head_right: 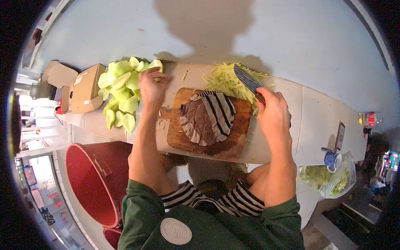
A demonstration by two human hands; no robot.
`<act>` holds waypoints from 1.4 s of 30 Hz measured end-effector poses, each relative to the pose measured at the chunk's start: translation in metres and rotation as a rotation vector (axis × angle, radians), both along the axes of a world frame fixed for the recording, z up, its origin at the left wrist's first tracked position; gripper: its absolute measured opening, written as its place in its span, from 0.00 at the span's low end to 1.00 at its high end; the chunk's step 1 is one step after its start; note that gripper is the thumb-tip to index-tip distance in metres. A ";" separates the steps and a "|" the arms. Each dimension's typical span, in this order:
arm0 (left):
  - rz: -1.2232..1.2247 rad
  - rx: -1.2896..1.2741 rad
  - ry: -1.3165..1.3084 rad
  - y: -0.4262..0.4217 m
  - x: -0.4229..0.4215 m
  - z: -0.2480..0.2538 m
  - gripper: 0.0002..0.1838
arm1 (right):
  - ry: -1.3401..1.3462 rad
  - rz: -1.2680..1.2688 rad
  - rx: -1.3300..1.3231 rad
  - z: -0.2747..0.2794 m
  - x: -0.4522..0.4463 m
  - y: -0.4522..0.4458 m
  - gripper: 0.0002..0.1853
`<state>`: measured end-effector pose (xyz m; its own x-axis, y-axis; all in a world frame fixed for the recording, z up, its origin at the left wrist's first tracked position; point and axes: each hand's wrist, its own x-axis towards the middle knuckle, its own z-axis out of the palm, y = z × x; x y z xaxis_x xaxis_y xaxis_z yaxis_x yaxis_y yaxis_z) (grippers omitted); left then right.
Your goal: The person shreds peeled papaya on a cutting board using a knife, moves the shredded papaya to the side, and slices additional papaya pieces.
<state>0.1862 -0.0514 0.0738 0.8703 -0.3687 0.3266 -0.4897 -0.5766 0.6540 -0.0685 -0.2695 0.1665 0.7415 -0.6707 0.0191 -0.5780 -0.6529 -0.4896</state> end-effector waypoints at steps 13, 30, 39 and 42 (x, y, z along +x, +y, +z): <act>0.322 0.303 0.000 0.145 0.078 -0.038 0.32 | 0.079 0.133 0.111 -0.004 0.004 0.008 0.19; 0.230 0.139 -0.053 0.134 0.086 -0.012 0.13 | 0.097 0.305 0.201 -0.012 0.019 0.035 0.18; -0.018 -0.726 1.071 0.069 -0.040 0.028 0.16 | 0.091 0.340 0.246 -0.014 0.012 0.056 0.22; -0.061 -0.814 1.230 0.057 -0.074 0.026 0.14 | 0.062 0.364 0.261 -0.020 0.008 0.060 0.23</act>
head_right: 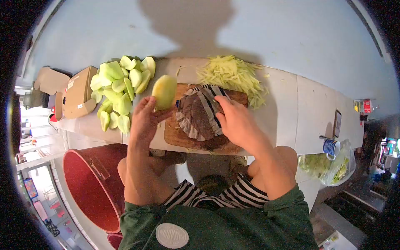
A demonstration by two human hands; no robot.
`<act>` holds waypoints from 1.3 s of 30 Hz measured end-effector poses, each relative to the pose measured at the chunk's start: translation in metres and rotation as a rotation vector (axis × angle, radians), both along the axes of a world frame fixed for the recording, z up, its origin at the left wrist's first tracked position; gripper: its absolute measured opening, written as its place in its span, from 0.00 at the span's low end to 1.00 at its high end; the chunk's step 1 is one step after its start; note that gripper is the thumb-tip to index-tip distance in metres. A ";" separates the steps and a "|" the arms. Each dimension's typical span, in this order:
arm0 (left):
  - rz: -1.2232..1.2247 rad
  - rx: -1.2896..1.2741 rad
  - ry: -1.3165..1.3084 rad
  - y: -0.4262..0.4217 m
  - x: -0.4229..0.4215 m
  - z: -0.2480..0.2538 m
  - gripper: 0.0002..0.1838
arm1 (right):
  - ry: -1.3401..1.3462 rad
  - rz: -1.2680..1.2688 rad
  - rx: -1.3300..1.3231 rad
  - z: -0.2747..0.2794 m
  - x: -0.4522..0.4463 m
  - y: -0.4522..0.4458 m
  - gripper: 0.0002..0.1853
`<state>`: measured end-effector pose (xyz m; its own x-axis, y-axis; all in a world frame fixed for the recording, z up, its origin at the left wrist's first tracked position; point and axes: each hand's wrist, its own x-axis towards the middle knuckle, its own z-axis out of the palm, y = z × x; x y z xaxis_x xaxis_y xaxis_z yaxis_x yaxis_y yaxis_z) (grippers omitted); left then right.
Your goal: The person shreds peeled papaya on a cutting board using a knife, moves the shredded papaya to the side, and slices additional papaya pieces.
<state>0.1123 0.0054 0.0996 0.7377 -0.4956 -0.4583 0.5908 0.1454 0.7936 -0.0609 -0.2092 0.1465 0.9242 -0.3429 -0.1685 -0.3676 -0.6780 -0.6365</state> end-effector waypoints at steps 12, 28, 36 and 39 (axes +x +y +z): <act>-0.251 0.328 -0.125 -0.033 -0.092 -0.040 0.12 | 0.028 0.130 0.181 -0.027 -0.026 0.046 0.29; -0.263 0.299 -0.880 -0.031 -0.097 -0.112 0.18 | -0.133 0.122 0.258 -0.062 -0.046 0.022 0.20; -0.294 0.298 -1.261 -0.041 -0.090 -0.121 0.22 | -0.040 0.070 0.262 -0.059 -0.054 0.020 0.20; -0.256 0.220 -1.328 -0.036 -0.084 -0.132 0.25 | -0.033 0.069 0.229 -0.055 -0.058 0.030 0.21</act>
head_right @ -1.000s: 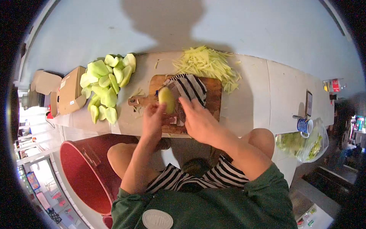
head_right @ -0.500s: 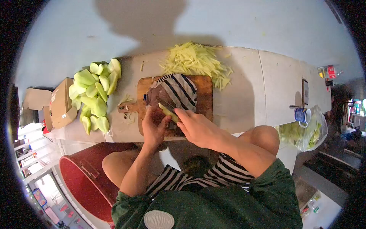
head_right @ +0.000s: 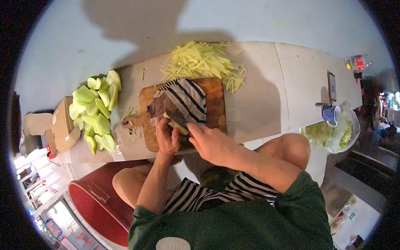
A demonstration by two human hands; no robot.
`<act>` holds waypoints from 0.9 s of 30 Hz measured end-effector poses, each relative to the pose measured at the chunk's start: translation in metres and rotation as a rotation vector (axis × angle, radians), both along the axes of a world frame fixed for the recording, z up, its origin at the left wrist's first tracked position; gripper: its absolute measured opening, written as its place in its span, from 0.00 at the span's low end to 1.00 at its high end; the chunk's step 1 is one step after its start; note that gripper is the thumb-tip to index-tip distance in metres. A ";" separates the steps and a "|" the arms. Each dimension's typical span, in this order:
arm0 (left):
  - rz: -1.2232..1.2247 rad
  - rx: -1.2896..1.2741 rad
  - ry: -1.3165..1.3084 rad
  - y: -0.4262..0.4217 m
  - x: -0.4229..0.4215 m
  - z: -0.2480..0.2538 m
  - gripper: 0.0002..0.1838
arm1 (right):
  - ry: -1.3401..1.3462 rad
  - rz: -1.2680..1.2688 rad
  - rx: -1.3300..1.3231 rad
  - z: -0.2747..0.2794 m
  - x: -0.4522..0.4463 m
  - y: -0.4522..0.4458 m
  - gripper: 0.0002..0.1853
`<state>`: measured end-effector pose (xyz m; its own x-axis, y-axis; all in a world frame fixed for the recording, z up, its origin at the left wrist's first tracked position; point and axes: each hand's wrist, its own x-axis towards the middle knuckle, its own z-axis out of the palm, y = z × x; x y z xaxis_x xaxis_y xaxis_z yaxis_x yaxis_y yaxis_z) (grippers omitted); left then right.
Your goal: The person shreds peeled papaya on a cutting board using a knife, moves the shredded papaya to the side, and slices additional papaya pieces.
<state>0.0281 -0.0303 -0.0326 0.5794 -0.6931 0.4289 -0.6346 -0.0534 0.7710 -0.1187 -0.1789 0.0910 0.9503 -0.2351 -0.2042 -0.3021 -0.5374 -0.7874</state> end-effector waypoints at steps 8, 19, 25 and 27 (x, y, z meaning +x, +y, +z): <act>0.020 -0.081 0.185 0.006 -0.005 -0.023 0.26 | 0.048 -0.002 -0.079 0.021 -0.015 0.011 0.22; 0.011 -0.073 0.030 0.001 0.000 -0.010 0.30 | 0.077 0.033 -0.175 0.039 -0.025 0.019 0.21; 0.032 -0.031 0.118 0.009 -0.002 -0.020 0.28 | 0.069 0.001 -0.104 0.031 -0.015 0.011 0.17; 0.050 -0.025 0.177 0.011 -0.004 -0.024 0.26 | 0.087 -0.006 -0.095 0.019 -0.009 0.010 0.15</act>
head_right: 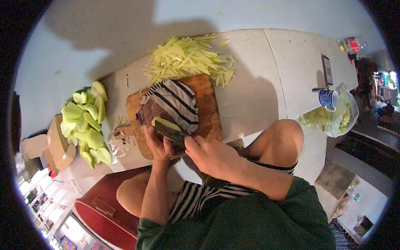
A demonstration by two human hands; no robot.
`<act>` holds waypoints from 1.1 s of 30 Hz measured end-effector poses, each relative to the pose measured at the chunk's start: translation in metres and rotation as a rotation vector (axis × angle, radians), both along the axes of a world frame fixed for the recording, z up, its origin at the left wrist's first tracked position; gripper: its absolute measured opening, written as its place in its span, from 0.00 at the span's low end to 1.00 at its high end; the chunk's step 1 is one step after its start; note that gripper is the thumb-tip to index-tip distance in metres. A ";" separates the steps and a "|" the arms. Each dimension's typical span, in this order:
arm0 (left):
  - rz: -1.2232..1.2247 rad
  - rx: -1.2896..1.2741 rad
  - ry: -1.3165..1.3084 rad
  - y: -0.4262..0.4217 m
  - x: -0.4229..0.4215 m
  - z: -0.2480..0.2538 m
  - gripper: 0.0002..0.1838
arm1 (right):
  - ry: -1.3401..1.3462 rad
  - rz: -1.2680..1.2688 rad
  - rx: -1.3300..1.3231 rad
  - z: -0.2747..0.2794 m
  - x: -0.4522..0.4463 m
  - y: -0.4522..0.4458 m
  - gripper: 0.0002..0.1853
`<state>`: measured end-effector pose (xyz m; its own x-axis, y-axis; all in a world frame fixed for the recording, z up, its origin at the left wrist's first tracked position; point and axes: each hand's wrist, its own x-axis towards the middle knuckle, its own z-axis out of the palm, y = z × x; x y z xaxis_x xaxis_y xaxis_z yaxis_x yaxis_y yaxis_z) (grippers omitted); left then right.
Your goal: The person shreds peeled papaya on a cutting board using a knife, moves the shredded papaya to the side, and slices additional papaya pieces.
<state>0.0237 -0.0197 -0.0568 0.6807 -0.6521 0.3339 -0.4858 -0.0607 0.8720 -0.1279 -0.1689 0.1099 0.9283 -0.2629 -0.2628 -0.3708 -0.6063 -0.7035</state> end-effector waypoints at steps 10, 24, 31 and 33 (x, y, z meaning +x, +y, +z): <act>0.010 0.003 -0.074 -0.008 0.002 0.013 0.26 | 0.045 0.030 -0.092 0.002 0.008 0.004 0.15; 0.027 -0.019 -0.080 -0.005 0.001 0.005 0.26 | -0.028 -0.011 -0.040 0.010 0.002 0.004 0.13; 0.014 0.013 -0.054 -0.005 0.000 0.015 0.21 | -0.031 -0.041 -0.051 -0.038 0.014 0.009 0.12; 0.008 0.080 -0.084 -0.004 0.002 0.017 0.23 | 0.003 -0.030 -0.071 -0.020 0.013 0.007 0.12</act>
